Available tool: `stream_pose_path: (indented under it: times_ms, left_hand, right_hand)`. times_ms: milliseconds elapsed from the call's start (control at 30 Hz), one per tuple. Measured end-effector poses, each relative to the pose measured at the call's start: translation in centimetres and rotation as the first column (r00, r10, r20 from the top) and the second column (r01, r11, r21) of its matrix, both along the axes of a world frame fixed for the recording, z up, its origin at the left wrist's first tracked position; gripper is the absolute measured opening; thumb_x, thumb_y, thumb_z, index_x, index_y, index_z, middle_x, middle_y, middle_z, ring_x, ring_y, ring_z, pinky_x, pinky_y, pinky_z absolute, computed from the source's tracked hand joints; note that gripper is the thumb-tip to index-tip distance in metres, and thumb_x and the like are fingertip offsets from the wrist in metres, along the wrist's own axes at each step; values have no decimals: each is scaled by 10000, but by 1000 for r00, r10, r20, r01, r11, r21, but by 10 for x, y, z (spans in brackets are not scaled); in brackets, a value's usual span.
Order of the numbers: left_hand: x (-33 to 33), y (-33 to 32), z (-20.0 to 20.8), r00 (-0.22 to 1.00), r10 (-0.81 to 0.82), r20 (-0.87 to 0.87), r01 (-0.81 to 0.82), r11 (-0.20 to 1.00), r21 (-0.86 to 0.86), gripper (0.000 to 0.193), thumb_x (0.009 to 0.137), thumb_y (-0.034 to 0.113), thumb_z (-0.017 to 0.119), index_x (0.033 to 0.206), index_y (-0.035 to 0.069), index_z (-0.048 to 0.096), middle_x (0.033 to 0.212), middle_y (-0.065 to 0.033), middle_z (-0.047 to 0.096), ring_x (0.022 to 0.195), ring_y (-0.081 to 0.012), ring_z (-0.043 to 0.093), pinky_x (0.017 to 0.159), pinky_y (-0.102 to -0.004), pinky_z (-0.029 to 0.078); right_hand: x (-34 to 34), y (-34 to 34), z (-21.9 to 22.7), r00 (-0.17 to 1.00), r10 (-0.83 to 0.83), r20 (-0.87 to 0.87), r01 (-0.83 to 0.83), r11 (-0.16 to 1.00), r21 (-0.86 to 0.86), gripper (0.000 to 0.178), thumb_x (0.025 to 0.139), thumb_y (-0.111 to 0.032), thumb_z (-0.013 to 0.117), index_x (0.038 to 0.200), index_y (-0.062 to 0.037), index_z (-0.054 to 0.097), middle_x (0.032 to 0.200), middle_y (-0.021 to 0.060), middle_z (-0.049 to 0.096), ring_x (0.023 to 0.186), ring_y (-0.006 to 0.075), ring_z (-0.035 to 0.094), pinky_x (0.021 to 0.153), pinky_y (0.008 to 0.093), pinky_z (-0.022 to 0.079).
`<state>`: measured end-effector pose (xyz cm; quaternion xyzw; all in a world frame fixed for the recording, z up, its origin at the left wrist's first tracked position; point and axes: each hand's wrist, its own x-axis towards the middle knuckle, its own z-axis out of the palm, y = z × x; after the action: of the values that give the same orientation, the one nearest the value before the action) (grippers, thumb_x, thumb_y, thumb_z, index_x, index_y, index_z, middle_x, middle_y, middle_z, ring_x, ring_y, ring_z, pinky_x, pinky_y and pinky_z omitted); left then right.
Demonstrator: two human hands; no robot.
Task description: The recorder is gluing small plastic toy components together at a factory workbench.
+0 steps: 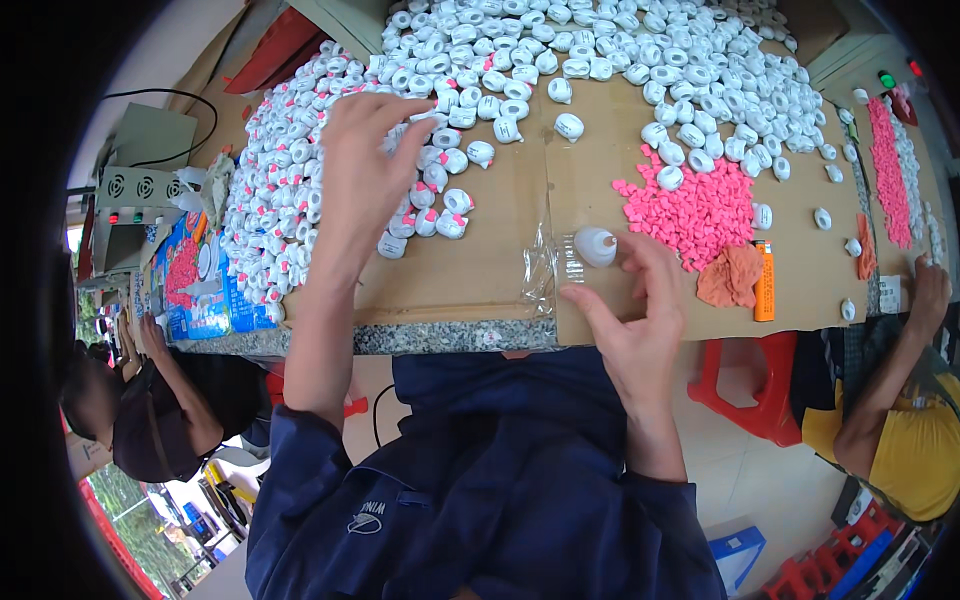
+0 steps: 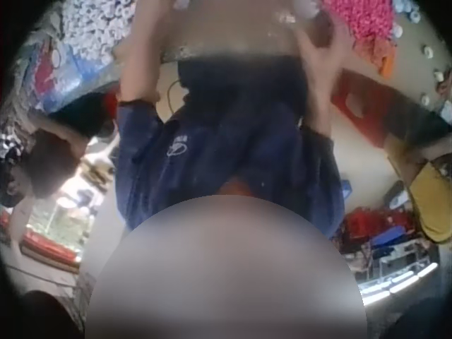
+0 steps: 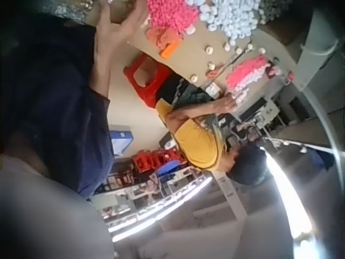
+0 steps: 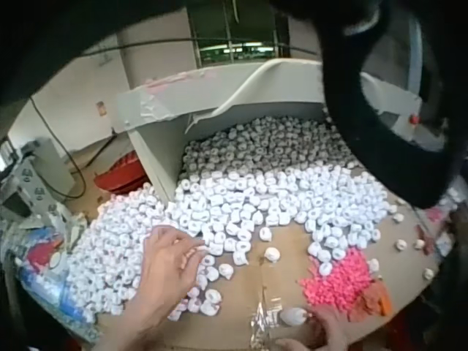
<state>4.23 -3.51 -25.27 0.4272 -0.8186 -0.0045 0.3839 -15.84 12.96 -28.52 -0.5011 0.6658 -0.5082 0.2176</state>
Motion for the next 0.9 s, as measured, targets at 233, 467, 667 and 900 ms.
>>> stream_pose_path:
  times_ms: [233,467,667,900]
  left_hand:
    - [-26,-23,-14,936,-8,353,-56,984,172,132,697,117,665,808,50,643,820,-75,578,881,-246,488,766,-391,355]
    - [-21,-2,-12,971,-101,217,76,990,118,206,722,109,657,893,18,586,889,-100,579,901,-266,497,766,-374,359]
    - [-21,84,2,843,65,-534,375,641,670,200,774,-1,612,964,-15,553,964,-83,575,893,-176,566,728,-280,453]
    - [-21,120,-33,482,269,-834,746,373,552,276,758,-119,580,1025,-58,554,943,-62,551,884,-135,566,777,-251,502]
  right_hand:
    - [-3,-4,-11,992,22,-120,-26,999,-31,358,698,-29,697,1028,-26,558,962,28,551,818,91,470,640,214,353]
    - [-2,12,-7,934,91,345,-20,979,-203,333,792,24,569,1093,17,428,1055,159,564,974,175,539,839,281,426]
    - [-15,38,7,928,162,336,-117,982,-149,369,764,-83,642,1070,41,476,974,142,576,852,159,560,759,253,435]
    - [-12,38,13,950,221,222,-197,973,-124,339,649,-61,742,947,45,620,724,55,558,623,94,475,537,206,348]
